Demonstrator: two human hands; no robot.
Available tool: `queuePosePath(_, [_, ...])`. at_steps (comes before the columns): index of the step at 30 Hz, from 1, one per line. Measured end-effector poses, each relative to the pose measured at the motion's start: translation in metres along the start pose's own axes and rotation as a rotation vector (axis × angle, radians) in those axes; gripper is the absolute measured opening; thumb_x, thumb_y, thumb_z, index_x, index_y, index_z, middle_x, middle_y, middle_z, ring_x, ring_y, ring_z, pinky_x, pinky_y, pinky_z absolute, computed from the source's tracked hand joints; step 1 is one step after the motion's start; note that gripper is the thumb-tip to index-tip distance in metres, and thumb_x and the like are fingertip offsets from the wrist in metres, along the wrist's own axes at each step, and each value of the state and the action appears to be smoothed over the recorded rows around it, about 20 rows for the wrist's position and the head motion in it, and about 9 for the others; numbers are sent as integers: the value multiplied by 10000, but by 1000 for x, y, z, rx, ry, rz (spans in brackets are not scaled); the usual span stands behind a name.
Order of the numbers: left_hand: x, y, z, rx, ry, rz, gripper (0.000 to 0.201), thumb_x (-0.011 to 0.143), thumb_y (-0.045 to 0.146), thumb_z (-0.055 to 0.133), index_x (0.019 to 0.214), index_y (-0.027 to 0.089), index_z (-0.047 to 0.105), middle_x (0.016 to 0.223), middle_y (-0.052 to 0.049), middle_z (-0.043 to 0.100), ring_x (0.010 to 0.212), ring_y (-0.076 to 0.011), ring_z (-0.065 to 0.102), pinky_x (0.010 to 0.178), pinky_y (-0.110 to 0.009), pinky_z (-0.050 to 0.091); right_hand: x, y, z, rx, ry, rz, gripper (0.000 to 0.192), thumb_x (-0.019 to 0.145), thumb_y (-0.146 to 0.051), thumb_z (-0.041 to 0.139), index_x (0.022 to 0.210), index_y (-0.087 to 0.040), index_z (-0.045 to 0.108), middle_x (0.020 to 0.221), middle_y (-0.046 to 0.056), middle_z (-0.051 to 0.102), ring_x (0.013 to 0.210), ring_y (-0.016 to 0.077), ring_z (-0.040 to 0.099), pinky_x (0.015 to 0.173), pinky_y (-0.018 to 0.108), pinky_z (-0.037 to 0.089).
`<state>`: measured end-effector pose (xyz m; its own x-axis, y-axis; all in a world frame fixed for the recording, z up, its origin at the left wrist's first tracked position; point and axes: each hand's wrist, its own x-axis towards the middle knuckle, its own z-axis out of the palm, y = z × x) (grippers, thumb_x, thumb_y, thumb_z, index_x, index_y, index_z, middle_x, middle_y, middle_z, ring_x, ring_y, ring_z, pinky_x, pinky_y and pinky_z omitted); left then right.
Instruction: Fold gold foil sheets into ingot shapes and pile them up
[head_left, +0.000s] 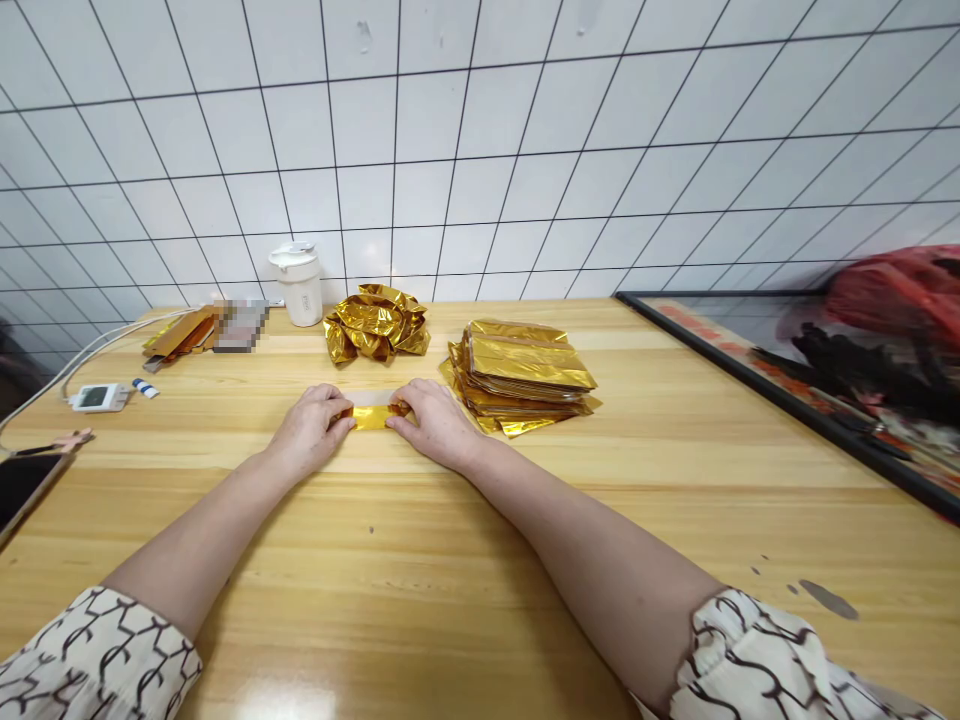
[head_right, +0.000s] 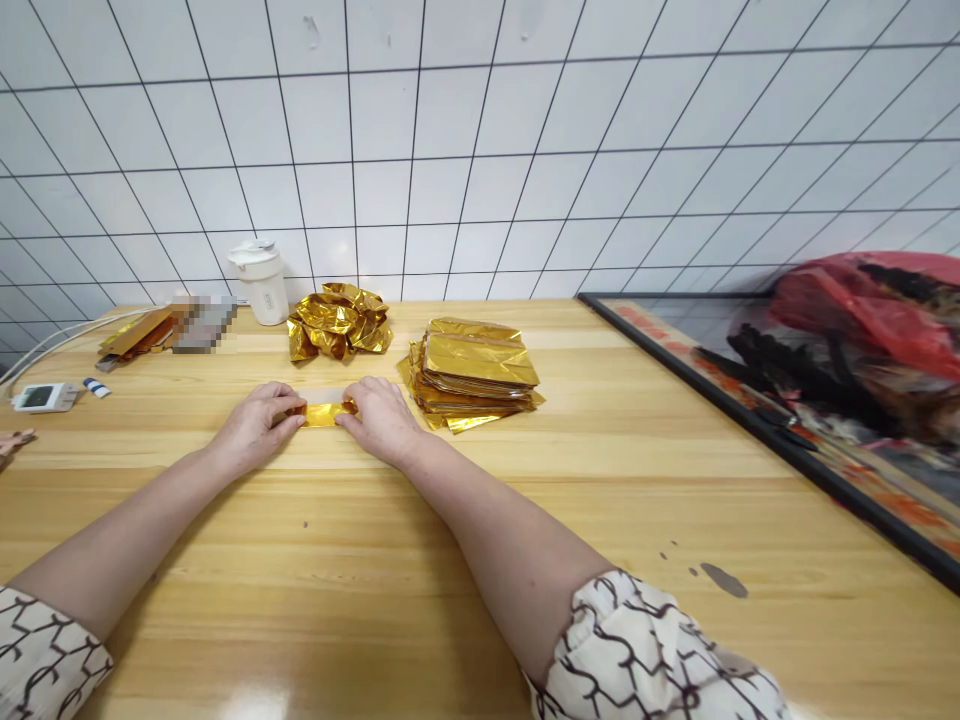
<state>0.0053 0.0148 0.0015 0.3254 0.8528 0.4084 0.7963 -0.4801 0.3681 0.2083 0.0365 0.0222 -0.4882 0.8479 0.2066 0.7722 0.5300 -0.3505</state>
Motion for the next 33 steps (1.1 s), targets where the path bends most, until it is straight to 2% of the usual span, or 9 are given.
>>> queuePosePath(8, [-1, 0, 2, 29, 10, 12, 145, 827, 187, 545, 829, 195, 690, 868, -45, 613, 851, -198, 586, 781, -326, 504, -1, -3, -2, -39, -21, 1, 195, 855, -270, 620, 1003, -145, 648, 955, 89, 604, 963, 219, 520, 850, 334, 384])
queuePosePath(14, [-5, 3, 5, 89, 24, 78, 181, 863, 182, 499, 852, 181, 679, 909, -67, 625, 885, -208, 587, 810, -342, 514, -4, -8, -5, -131, -43, -64, 162, 887, -258, 584, 972, -151, 671, 965, 93, 601, 982, 215, 508, 863, 331, 385])
queuePosePath(18, [-7, 2, 6, 101, 36, 117, 187, 871, 171, 494, 840, 186, 678, 930, -71, 631, 898, -205, 590, 814, -337, 518, -4, -10, -11, -174, -104, -83, 182, 900, -248, 563, 973, -137, 689, 963, 101, 611, 970, 212, 522, 852, 314, 398])
queuePosePath(26, [-6, 0, 6, 128, 1, 135, 197, 878, 181, 495, 842, 196, 688, 913, -62, 655, 881, -195, 601, 790, -319, 532, -10, -16, -12, -253, -132, -119, 180, 918, -228, 519, 948, -148, 677, 985, 108, 602, 1001, 217, 525, 875, 322, 423])
queuePosePath(33, [-5, 5, 6, 179, -32, 133, 211, 880, 177, 480, 837, 183, 686, 914, -75, 675, 868, -201, 610, 797, -330, 539, -19, -18, -8, -241, -132, -101, 226, 935, -224, 462, 1067, -132, 619, 1088, 135, 580, 1056, 233, 525, 934, 357, 437])
